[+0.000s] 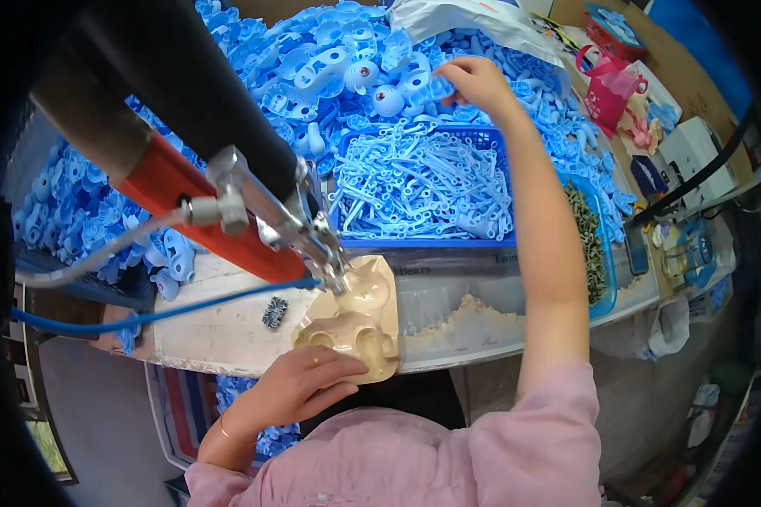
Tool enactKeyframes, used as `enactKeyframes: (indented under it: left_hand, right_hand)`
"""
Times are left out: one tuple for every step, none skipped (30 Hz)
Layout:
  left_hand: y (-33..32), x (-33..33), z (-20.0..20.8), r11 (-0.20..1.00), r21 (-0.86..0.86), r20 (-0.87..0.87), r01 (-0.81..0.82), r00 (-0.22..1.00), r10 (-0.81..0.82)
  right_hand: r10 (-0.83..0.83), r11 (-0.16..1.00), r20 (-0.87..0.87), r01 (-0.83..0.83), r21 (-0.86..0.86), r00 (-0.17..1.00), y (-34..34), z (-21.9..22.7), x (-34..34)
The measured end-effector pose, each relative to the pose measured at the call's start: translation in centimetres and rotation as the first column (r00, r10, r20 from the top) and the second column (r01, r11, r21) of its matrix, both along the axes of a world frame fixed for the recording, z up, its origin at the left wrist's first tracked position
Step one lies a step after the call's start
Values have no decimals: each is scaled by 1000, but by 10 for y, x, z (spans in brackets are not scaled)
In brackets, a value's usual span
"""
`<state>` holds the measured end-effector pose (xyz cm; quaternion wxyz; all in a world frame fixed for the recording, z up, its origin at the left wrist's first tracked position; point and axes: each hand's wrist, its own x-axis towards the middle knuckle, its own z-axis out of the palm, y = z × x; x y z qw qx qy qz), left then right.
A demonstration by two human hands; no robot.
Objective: Assemble small blue plastic toy components using a pneumatic fastening tool.
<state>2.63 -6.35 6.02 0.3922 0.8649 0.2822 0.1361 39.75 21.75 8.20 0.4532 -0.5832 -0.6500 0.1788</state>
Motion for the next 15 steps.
enactKeyframes:
  left_hand:
    - [1, 6, -2, 996, 81, 63, -49, 997, 44]
    - [2, 11, -4, 981, 158, 124, -109, 988, 90]
    - [6, 18, -7, 982, 153, 129, -115, 987, 96]
    - [10, 26, -10, 953, 231, 161, -198, 973, 163]
    - [13, 32, -12, 907, 308, 193, -287, 952, 236]
    - [19, 38, -15, 907, 306, 197, -289, 951, 237]
    - [25, 44, -18, 867, 397, 261, -301, 943, 208]
    - [30, 47, -25, 819, 479, 320, -315, 932, 171]
    - [33, 46, -34, 814, 512, 308, -274, 943, 124]
    - [34, 44, -40, 816, 510, 309, -273, 943, 122]
    - [33, 42, -45, 812, 512, 319, -280, 940, 123]
    - [31, 38, -48, 807, 514, 327, -290, 936, 128]
    - [27, 32, -48, 805, 514, 322, -296, 936, 139]
    - [24, 27, -48, 798, 470, 357, -377, 908, 219]
    - [20, 24, -46, 786, 423, 389, -452, 873, 293]
  right_hand:
    - [169, 961, -45, -175, -215, 985, -17, 10, 3]
    - [324, 844, -129, -348, -409, 937, -33, 16, -1]
    - [385, 767, -194, -430, -476, 902, -57, 18, -13]
    - [431, 681, -263, -502, -533, 863, -82, 16, -29]
    - [528, 562, -330, -613, -555, 783, -98, 7, -44]
    - [603, 432, -395, -699, -569, 694, -112, -2, -58]
    - [580, 366, -484, -741, -563, 655, -129, -10, -74]
    - [545, 301, -571, -779, -550, 614, -141, -18, -86]
    - [540, 305, -570, -775, -553, 619, -147, -19, -91]
    - [531, 251, -603, -790, -559, 595, -150, -20, -96]
    - [523, 193, -637, -807, -558, 566, -151, -21, -98]
    - [526, 187, -640, -810, -555, 560, -144, -21, -95]
    - [541, 306, -549, -757, -577, 637, -130, -21, -87]
    - [545, 421, -451, -696, -581, 707, -110, -19, -79]
    - [482, 653, -292, -562, -508, 826, -83, -26, -67]
